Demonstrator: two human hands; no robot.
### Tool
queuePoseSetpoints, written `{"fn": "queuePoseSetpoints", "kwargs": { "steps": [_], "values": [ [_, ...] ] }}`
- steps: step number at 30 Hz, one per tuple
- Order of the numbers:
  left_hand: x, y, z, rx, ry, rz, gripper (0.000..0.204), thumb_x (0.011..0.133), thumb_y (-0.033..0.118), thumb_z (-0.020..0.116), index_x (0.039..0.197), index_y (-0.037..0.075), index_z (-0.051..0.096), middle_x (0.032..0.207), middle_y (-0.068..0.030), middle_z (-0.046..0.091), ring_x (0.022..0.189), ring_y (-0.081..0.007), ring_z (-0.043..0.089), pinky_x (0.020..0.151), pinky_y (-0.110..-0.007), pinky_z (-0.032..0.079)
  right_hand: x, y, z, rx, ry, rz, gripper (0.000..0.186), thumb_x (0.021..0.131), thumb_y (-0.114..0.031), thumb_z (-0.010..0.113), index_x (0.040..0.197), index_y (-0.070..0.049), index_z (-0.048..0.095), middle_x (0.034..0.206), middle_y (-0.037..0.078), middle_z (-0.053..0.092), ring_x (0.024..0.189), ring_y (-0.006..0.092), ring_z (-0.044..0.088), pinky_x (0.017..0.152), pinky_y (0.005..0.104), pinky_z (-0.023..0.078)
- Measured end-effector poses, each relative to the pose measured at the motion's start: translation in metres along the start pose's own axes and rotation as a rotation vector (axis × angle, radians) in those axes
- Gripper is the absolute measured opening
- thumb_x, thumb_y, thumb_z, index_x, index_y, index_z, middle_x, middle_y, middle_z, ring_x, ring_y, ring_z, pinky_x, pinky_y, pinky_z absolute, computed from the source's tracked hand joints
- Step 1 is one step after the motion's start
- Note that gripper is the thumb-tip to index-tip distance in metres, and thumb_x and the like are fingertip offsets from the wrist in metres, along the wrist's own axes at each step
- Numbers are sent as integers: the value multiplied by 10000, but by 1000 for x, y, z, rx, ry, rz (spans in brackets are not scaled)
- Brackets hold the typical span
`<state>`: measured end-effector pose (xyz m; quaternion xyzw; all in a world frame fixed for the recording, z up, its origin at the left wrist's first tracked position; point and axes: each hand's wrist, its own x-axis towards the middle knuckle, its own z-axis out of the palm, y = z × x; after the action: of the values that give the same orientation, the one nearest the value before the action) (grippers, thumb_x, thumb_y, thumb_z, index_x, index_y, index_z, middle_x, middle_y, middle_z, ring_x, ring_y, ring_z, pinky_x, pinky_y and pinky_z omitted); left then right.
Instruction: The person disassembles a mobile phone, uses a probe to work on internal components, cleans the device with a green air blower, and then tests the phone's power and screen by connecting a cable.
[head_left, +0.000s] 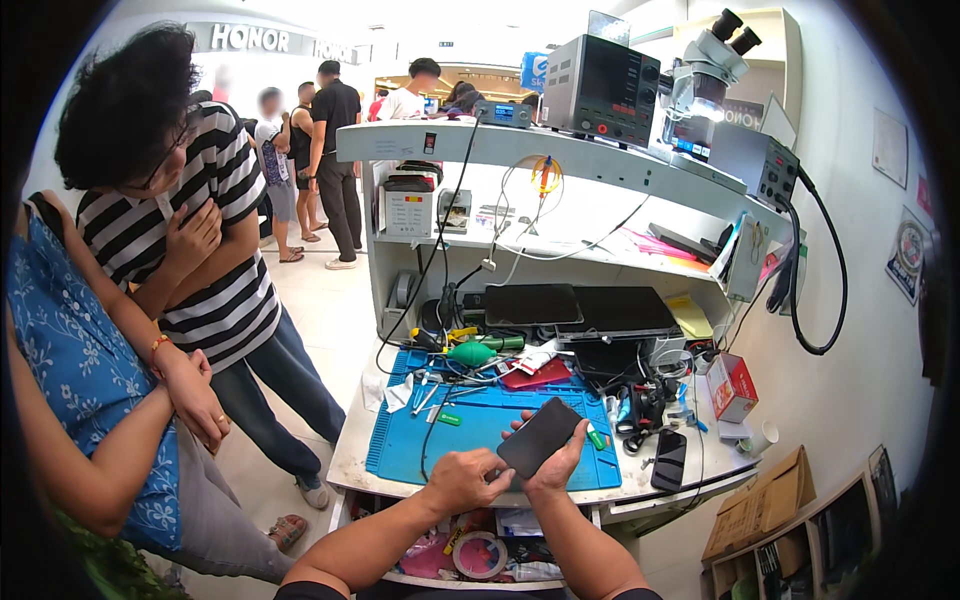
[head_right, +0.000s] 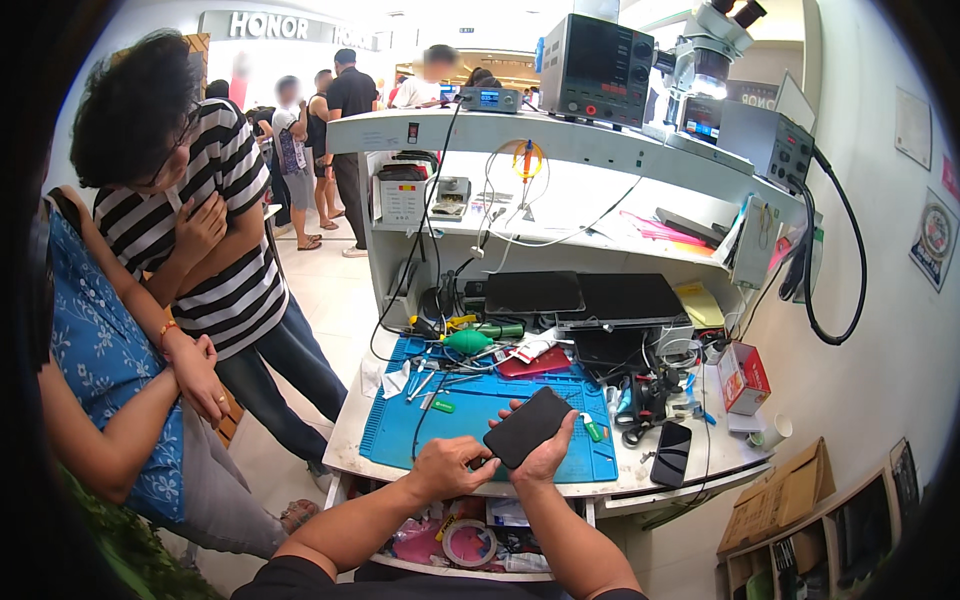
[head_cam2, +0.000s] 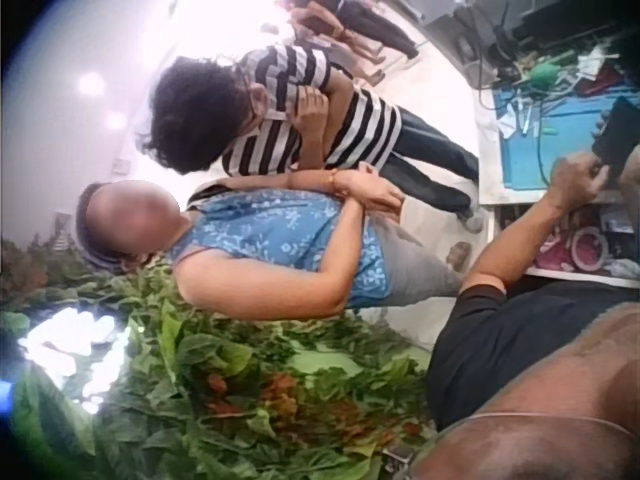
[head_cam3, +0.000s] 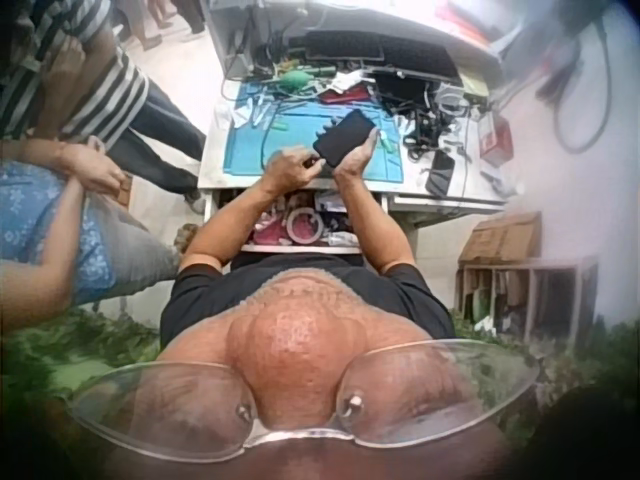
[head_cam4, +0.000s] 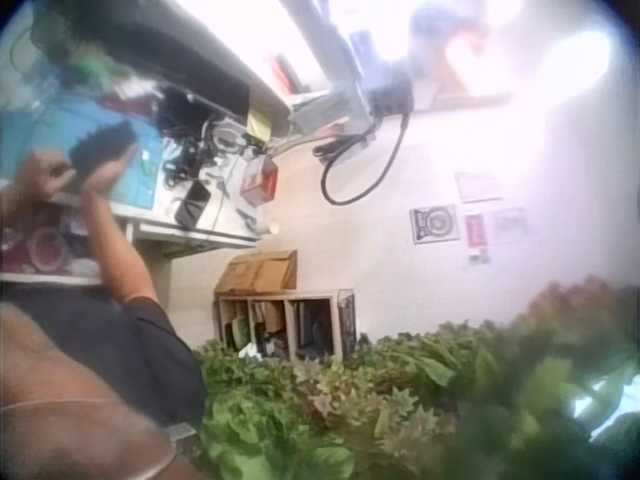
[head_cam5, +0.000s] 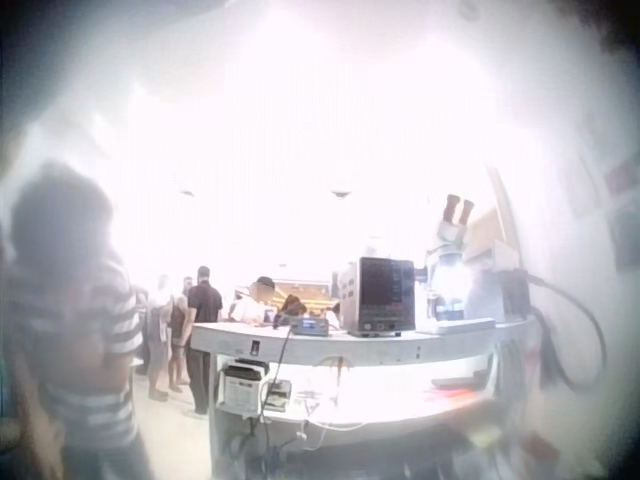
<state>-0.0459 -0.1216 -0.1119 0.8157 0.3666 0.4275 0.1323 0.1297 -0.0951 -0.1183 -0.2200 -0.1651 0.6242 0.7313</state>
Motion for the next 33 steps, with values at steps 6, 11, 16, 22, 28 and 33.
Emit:
{"fn": "queuePoseSetpoints", "kwargs": {
  "steps": [6,11,16,22,28,33],
  "values": [
    [-5,-1,1,-4,20,-26,207,909,277,887,865,94,803,800,-81,763,654,-270,750,591,-379,589,2,3,-5,-6,-62,50,978,1038,-929,336,1399,-78,656,1250,172,732,1063,347,726,960,584,623],
    [-3,6,1,-41,9,-71,210,911,282,877,847,102,789,781,-86,750,644,-291,739,590,-402,585,1,-3,-5,0,-130,60,1036,1020,-957,288,1489,-87,602,1311,189,722,1106,359,732,982,600,621],
    [0,3,4,3,77,16,214,909,271,882,839,95,782,761,-82,732,626,-269,729,578,-385,576,14,8,-21,132,-150,141,988,1076,-888,250,1597,-92,518,1443,215,695,1183,382,722,1054,621,597],
    [-2,10,2,-9,20,-98,170,881,146,914,870,42,780,760,-79,730,608,-194,713,567,-335,547,12,8,-15,137,-249,135,829,1140,-682,261,1588,-40,536,1501,235,670,1221,400,729,1050,612,618],
    [1,11,7,7,10,-90,166,885,134,911,876,38,776,746,-67,717,596,-169,694,557,-317,529,14,5,-20,150,-275,110,845,1124,-696,284,1565,-30,558,1466,239,687,1209,390,738,1043,596,628],
    [2,12,9,14,37,-75,180,881,180,910,849,81,763,720,-52,689,564,-204,672,517,-352,509,13,1,-15,71,-255,86,1063,1043,-913,272,1531,-27,598,1403,240,720,1162,379,762,1001,573,652]
  ]
}}
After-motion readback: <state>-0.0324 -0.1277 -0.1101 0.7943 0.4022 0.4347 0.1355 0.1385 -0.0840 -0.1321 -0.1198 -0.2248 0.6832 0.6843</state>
